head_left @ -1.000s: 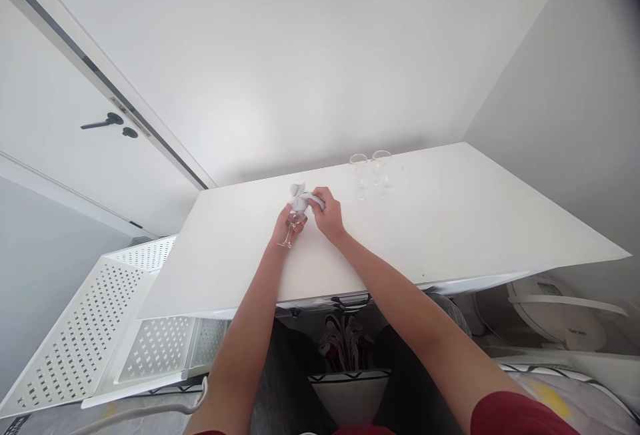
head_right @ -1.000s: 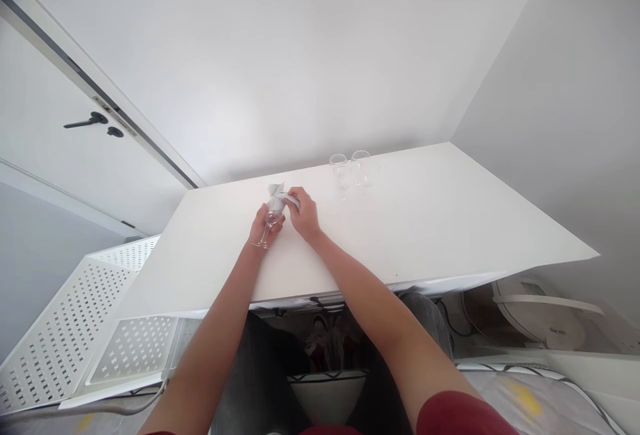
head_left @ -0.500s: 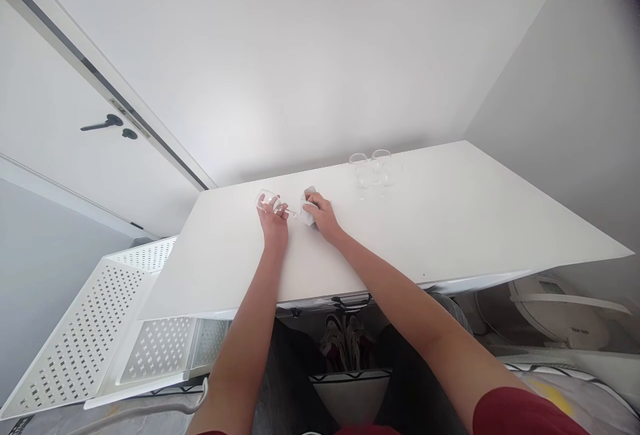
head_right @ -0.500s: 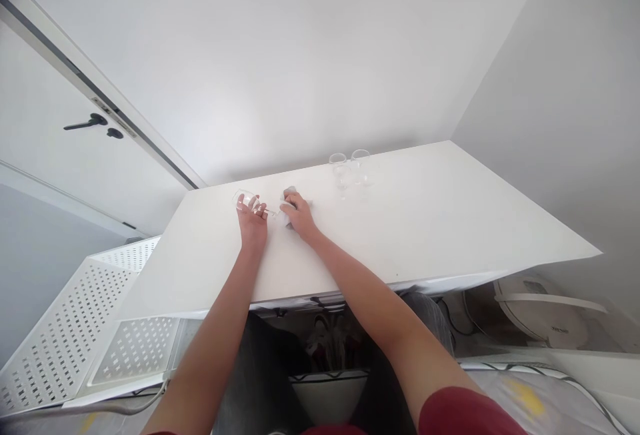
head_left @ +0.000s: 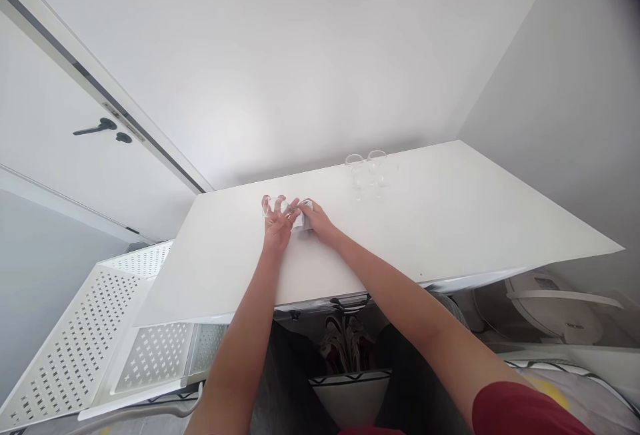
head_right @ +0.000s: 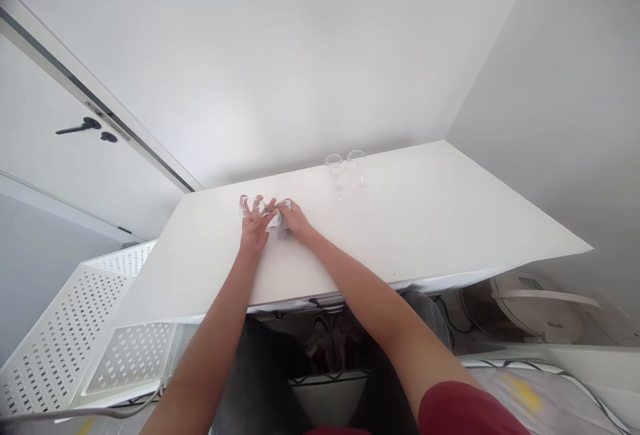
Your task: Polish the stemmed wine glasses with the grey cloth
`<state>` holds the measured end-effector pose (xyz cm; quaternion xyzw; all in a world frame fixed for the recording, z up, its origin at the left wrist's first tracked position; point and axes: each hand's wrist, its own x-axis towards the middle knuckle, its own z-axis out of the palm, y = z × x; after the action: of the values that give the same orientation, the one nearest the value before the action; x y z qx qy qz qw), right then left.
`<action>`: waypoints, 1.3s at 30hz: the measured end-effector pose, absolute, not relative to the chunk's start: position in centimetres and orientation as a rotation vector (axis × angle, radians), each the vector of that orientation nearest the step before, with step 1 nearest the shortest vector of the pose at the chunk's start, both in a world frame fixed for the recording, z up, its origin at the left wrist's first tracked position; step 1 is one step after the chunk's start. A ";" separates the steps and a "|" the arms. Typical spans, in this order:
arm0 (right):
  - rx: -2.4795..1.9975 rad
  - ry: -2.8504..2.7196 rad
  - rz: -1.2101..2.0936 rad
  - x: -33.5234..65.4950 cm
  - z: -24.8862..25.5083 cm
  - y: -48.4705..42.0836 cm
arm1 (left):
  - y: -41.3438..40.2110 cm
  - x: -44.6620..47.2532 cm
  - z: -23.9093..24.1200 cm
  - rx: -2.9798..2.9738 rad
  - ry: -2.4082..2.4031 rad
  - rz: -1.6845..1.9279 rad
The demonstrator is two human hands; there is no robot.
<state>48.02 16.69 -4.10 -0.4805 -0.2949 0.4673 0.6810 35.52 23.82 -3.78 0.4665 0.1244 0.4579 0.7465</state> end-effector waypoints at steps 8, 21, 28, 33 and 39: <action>-1.248 -1.121 0.306 47.9 -3.6 15.5 | 23.8 35.7 -4.0 1.031 0.407 1.006; -1.180 -0.851 0.639 48.7 -4.3 16.4 | 24.7 35.9 -4.8 0.988 0.286 0.980; -1.213 -1.045 0.624 47.4 -4.4 16.5 | 24.7 35.4 -5.1 0.916 0.319 0.958; -1.042 -0.636 1.031 48.1 -4.6 17.0 | 24.5 35.8 -4.8 0.944 0.277 0.969; -1.253 -1.117 0.610 47.7 -4.4 16.1 | 24.4 35.7 -4.7 0.914 0.395 1.010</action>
<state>47.69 16.11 -4.42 -0.5463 -0.4870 0.2660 0.6273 35.74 24.42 -4.67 0.4197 0.1816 0.4636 0.7589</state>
